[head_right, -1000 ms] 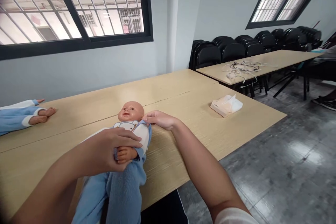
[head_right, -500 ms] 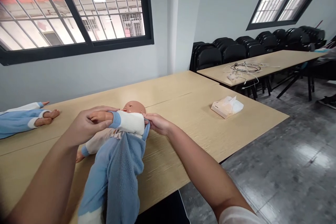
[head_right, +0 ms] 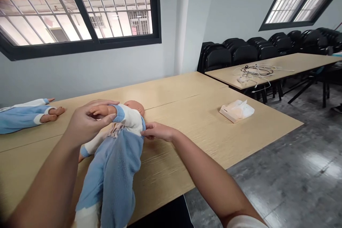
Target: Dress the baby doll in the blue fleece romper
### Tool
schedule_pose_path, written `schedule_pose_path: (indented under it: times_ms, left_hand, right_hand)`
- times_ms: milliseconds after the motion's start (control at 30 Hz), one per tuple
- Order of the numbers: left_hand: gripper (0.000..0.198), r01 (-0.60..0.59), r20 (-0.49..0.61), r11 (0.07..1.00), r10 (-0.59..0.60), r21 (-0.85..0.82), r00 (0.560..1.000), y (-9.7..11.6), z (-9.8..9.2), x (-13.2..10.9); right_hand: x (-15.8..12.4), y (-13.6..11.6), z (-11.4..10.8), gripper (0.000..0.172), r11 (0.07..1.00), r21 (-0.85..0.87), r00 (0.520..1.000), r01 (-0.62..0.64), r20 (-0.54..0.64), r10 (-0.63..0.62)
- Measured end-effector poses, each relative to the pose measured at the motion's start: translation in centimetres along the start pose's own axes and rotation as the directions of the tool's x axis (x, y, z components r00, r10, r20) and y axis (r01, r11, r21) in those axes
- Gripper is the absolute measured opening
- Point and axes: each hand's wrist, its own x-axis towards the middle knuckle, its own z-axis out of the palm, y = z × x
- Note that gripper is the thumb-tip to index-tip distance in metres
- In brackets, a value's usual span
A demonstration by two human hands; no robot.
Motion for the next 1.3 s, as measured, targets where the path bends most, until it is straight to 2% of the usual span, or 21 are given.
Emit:
schedule_pose_path:
  times_ms: [100, 133, 200, 233, 267, 333, 400, 433, 533, 567, 600, 633, 700, 733, 767, 833, 900, 967, 1033, 1133, 1300]
  left_hand:
    - [0.024, -0.038, 0.023, 0.997, 0.036, 0.069, 0.999, 0.7, 0.4, 0.0]
    - [0.025, -0.061, 0.040, 0.994, 0.057, 0.087, 0.998, 0.9, 0.5, -0.1]
    - [0.027, -0.109, 0.067, 0.988, 0.103, 0.106, 0.992, 1.2, 0.7, -0.1]
    - [0.028, -0.128, 0.074, 0.986, 0.120, 0.108, 0.990, 1.3, 0.8, -0.2]
    - [0.029, -0.136, 0.077, 0.985, 0.128, 0.107, 0.989, 1.4, 0.9, -0.2]
    - [0.030, -0.126, 0.085, 0.986, 0.117, 0.111, 0.990, 1.3, 1.0, -0.2]
    - [0.030, -0.101, 0.101, 0.987, 0.089, 0.122, 0.991, 1.0, 1.1, -0.2]
    - [0.029, -0.089, 0.103, 0.987, 0.076, 0.131, 0.992, 0.9, 1.2, -0.2]
    - [0.023, -0.074, 0.091, 0.987, 0.062, 0.142, 0.994, 0.6, 1.5, -0.1]
    - [0.022, -0.075, 0.091, 0.988, 0.063, 0.136, 0.994, 0.6, 1.6, -0.1]
    - [0.021, -0.078, 0.096, 0.989, 0.066, 0.125, 0.993, 0.7, 1.7, -0.2]
    - [0.021, -0.081, 0.105, 0.990, 0.069, 0.112, 0.992, 0.7, 1.8, -0.2]
    - [0.022, -0.076, 0.106, 0.992, 0.065, 0.098, 0.992, 0.7, 2.0, -0.3]
    - [0.022, -0.068, 0.095, 0.993, 0.058, 0.101, 0.994, 0.7, 2.1, -0.3]
    - [0.023, -0.057, 0.075, 0.993, 0.049, 0.106, 0.996, 0.7, 2.1, -0.3]
    - [0.025, -0.035, 0.032, 0.993, 0.031, 0.116, 0.999, 0.5, 2.2, -0.3]
    - [0.025, -0.020, 0.006, 0.993, 0.020, 0.115, 1.000, 0.4, 2.1, -0.2]
    - [0.023, -0.002, -0.006, 0.994, 0.002, 0.109, 1.000, 0.3, 2.0, -0.1]
    - [0.022, 0.025, -0.003, 0.994, -0.025, 0.104, 1.000, 0.3, 1.8, 0.0]
    - [0.020, 0.034, 0.016, 0.995, -0.036, 0.098, 0.999, 0.2, 1.8, -0.1]
    - [0.028, -0.076, 0.133, 0.991, 0.061, 0.108, 0.989, -0.1, 2.5, -0.4]
  right_hand:
    - [0.6, 0.1, 0.9, 0.019, 0.970, -0.239, 0.974, -0.036, -0.225, -0.019]
    - [0.7, 0.2, 1.0, 0.020, 0.936, -0.339, 0.938, -0.099, -0.345, -0.026]
    - [1.1, 0.7, 0.9, 0.028, 0.831, -0.489, 0.819, -0.266, -0.569, -0.072]
    - [1.3, 1.0, 0.8, 0.032, 0.786, -0.520, 0.766, -0.333, -0.635, -0.096]
    - [1.5, 1.3, 0.6, 0.035, 0.761, -0.530, 0.735, -0.373, -0.669, -0.106]
    - [1.7, 1.7, 0.1, 0.038, 0.762, -0.515, 0.720, -0.392, -0.687, -0.094]
    - [1.8, 1.9, -0.3, 0.038, 0.789, -0.488, 0.725, -0.374, -0.684, -0.079]
    - [1.7, 1.9, -0.5, 0.037, 0.810, -0.480, 0.747, -0.336, -0.660, -0.082]
    - [1.6, 1.8, -0.9, 0.027, 0.876, -0.462, 0.890, -0.136, -0.446, -0.097]
    - [1.6, 1.8, -0.9, 0.026, 0.887, -0.451, 0.911, -0.102, -0.400, -0.098]
    - [1.6, 1.9, -0.9, 0.025, 0.890, -0.443, 0.906, -0.110, -0.412, -0.093]
    - [1.7, 1.9, -0.8, 0.025, 0.888, -0.436, 0.875, -0.144, -0.475, -0.091]
    - [1.7, 1.9, -0.7, 0.027, 0.892, -0.411, 0.773, -0.189, -0.622, -0.122]
    - [1.6, 1.7, -0.7, 0.028, 0.902, -0.402, 0.744, -0.160, -0.649, -0.158]
    - [1.5, 1.5, -0.7, 0.028, 0.911, -0.401, 0.749, -0.092, -0.630, -0.202]
    - [1.0, 0.8, -0.9, 0.026, 0.915, -0.393, 0.827, 0.092, -0.481, -0.290]
    - [0.3, 0.0, -1.3, 0.030, 0.905, -0.367, 0.905, 0.216, -0.273, -0.327]
    - [-0.3, -0.5, -1.7, 0.031, 0.894, -0.363, 0.942, 0.264, -0.104, -0.320]
    - [-0.5, -0.5, -2.2, 0.030, 0.887, -0.356, 0.946, 0.293, -0.024, -0.322]
    - [0.0, 0.4, -2.7, 0.030, 0.916, -0.285, 0.948, 0.282, -0.065, -0.312]
    - [1.8, 2.7, -2.9, 0.025, 0.950, -0.267, 0.901, 0.163, -0.352, -0.254]
